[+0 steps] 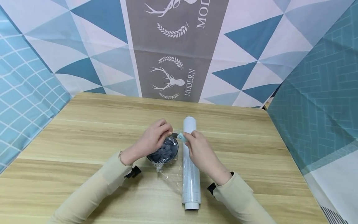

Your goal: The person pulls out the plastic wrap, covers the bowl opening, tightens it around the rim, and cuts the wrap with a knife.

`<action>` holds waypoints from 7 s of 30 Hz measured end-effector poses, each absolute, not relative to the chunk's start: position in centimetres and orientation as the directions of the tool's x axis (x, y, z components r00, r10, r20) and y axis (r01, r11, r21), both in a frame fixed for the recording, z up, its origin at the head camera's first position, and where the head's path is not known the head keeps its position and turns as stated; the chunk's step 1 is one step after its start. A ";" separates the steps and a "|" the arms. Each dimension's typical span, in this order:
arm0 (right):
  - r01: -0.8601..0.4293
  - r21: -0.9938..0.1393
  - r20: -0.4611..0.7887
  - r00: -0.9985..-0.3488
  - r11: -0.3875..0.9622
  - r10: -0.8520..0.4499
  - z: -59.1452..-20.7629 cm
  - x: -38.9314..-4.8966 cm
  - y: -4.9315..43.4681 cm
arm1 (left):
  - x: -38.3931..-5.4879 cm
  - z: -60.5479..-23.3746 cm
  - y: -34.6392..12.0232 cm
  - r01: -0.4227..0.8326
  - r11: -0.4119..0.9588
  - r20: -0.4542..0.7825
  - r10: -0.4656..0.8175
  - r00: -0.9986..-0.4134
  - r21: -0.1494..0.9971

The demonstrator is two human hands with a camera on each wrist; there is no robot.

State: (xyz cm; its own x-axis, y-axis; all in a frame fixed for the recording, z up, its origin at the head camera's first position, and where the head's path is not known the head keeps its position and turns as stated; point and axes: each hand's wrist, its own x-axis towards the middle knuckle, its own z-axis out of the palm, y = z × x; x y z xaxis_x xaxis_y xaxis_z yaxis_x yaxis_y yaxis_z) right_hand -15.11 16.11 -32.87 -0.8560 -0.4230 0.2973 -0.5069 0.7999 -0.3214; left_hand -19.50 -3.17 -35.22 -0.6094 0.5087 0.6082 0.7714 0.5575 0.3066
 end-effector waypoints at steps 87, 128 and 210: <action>-0.295 -0.468 0.277 -0.944 0.833 -0.179 -34.3 -19.3 15.6 | -26.4 -31.6 -2.4 0.540 0.800 0.211 0.498 -0.841 0.264; -0.212 -0.467 0.116 -0.977 0.859 -0.179 -34.1 -20.8 14.6 | -27.9 -34.3 -0.2 0.443 0.858 -0.253 0.504 -0.826 0.262; -0.309 -0.315 0.149 -0.950 0.898 -0.274 -34.7 -21.7 13.4 | -28.6 -34.5 -0.3 0.472 0.833 -0.165 0.529 -0.833 0.287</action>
State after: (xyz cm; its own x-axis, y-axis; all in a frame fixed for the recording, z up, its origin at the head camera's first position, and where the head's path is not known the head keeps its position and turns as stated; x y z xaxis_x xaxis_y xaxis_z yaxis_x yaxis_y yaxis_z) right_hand -21.71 13.39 -34.69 -0.9499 -0.2744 0.1494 -0.3087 0.8976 -0.3145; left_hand -28.58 -0.30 -34.50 -0.8326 0.5288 -0.1649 0.4724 0.8333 0.2871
